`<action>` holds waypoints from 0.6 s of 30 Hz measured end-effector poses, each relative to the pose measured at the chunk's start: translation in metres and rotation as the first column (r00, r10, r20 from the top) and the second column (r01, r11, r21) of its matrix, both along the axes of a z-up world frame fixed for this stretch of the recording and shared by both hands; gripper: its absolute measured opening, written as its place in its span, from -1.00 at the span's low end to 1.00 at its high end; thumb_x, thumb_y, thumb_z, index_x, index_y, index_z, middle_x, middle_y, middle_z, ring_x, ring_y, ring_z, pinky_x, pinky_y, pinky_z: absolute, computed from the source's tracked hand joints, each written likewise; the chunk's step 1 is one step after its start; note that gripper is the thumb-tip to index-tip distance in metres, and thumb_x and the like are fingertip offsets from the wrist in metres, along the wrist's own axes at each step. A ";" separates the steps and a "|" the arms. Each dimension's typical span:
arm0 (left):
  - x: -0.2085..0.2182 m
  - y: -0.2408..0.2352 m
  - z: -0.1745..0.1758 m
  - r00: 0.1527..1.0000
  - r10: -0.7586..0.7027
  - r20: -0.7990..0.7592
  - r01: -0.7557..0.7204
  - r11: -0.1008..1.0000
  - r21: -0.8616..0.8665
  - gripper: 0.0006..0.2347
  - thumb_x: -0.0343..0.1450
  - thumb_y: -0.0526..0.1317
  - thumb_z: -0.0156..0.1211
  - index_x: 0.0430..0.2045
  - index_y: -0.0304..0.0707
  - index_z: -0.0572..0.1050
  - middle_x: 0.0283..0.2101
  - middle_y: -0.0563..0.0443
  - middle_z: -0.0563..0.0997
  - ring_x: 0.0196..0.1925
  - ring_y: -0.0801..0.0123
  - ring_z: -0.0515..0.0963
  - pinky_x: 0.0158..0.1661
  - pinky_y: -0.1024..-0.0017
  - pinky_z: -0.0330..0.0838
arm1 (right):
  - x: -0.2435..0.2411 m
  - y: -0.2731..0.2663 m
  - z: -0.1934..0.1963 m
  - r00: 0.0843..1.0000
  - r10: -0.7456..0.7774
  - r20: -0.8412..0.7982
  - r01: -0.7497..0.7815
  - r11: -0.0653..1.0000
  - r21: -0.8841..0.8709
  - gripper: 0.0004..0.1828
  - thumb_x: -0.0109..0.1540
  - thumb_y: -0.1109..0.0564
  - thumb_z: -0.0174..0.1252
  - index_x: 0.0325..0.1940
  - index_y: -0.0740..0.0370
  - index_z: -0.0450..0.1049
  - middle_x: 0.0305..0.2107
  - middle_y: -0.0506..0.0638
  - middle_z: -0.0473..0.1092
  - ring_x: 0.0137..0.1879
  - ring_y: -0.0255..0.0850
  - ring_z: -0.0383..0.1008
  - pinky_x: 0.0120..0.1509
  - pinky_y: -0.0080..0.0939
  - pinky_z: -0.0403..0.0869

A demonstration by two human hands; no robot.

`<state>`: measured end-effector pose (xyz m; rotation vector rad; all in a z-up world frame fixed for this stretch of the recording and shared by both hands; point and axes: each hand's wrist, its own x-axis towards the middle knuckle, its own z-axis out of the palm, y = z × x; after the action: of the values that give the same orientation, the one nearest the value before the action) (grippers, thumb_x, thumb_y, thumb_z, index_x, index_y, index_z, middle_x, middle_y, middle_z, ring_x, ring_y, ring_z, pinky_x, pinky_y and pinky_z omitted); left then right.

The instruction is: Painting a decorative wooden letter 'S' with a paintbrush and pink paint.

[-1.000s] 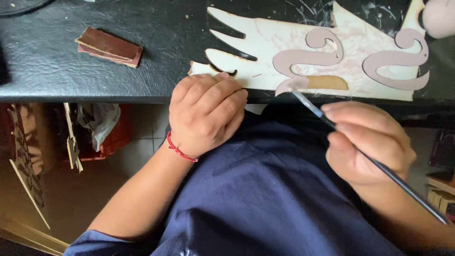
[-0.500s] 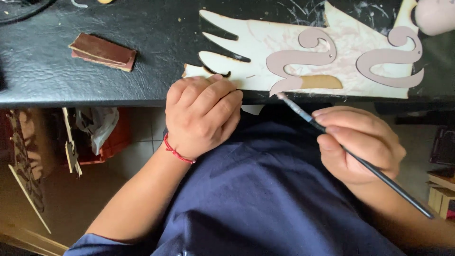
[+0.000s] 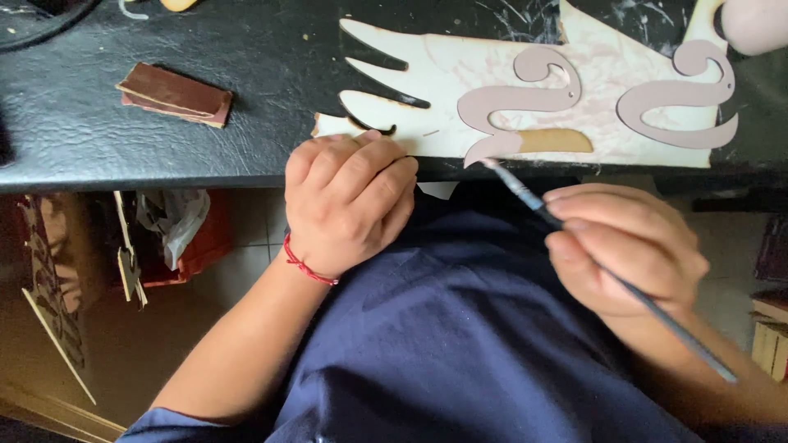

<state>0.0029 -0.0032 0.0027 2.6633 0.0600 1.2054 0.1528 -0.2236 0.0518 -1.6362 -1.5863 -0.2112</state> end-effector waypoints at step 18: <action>0.001 -0.001 0.001 1.000 0.018 -0.004 -0.018 1.000 0.015 -0.88 0.49 -0.26 0.06 -0.37 -0.14 0.58 -0.20 0.09 0.62 -0.24 0.28 0.55 -0.09 0.39 0.29 | 0.024 -0.004 0.009 0.978 -0.109 -0.180 0.100 0.993 -0.055 -0.66 0.46 0.29 -0.09 0.25 0.53 0.04 -0.26 0.51 0.39 -0.15 0.28 0.55 0.07 0.10 0.54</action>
<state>0.0038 -0.0039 0.0041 2.6843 0.0761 1.2105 0.1770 -0.2278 0.0613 -1.7247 -1.3775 -0.0768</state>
